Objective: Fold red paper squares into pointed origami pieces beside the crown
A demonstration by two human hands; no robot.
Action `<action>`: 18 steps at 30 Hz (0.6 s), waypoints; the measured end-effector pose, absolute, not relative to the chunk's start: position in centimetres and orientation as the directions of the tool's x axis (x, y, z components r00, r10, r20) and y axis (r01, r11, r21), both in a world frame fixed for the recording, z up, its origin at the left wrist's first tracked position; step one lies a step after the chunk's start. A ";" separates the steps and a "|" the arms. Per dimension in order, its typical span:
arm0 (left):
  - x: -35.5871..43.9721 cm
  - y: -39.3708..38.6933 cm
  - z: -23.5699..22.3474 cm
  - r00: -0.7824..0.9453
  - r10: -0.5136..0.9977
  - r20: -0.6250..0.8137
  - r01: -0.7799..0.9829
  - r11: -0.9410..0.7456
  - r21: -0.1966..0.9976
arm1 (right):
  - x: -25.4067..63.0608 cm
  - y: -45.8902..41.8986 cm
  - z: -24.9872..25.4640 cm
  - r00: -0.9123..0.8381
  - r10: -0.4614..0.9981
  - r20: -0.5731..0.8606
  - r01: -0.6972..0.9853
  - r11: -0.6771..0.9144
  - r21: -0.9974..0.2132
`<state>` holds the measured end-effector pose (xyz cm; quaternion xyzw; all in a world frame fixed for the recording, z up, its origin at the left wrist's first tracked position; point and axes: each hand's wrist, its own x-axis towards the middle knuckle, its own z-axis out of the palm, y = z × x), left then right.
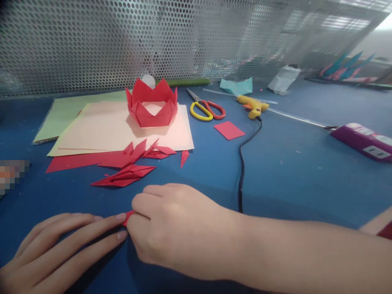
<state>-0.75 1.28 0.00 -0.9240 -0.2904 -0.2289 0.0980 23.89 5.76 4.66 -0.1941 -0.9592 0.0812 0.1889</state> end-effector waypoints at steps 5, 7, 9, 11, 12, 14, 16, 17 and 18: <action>-0.8 1.0 0.0 0.722 0.513 0.465 0.600 -0.798 -0.051 | 24.1 5.7 5.3 -0.888 0.307 0.343 0.296 0.951 -0.085; -0.7 0.9 -0.1 0.706 0.541 0.458 0.620 -0.784 -0.031 | 24.2 5.8 5.2 -0.887 0.320 0.334 0.306 0.947 -0.095; -0.6 0.8 -0.1 0.699 0.559 0.446 0.634 -0.773 -0.023 | 24.1 5.9 4.9 -0.883 0.349 0.315 0.327 0.937 -0.121; -0.5 0.8 -0.2 0.699 0.558 0.447 0.636 -0.771 -0.030 | 24.0 6.1 4.5 -0.870 0.383 0.310 0.347 0.923 -0.166; -0.5 0.7 -0.3 0.696 0.562 0.447 0.640 -0.768 -0.032 | 23.9 6.2 4.3 -0.856 0.408 0.317 0.360 0.911 -0.202; -0.6 0.6 -0.3 0.682 0.577 0.448 0.654 -0.757 -0.021 | 23.7 6.2 4.0 -0.802 0.490 0.341 0.400 0.866 -0.301; -0.8 0.4 -0.5 0.677 0.586 0.445 0.663 -0.749 -0.022 | 23.5 6.2 3.7 -0.749 0.566 0.345 0.439 0.813 -0.382; -0.9 0.2 -0.5 0.680 0.594 0.430 0.669 -0.742 -0.033 | 23.4 6.1 3.6 -0.731 0.591 0.341 0.453 0.794 -0.407; -1.0 0.1 -0.6 0.682 0.605 0.411 0.679 -0.732 -0.049 | 23.3 6.1 3.5 -0.728 0.599 0.335 0.456 0.787 -0.417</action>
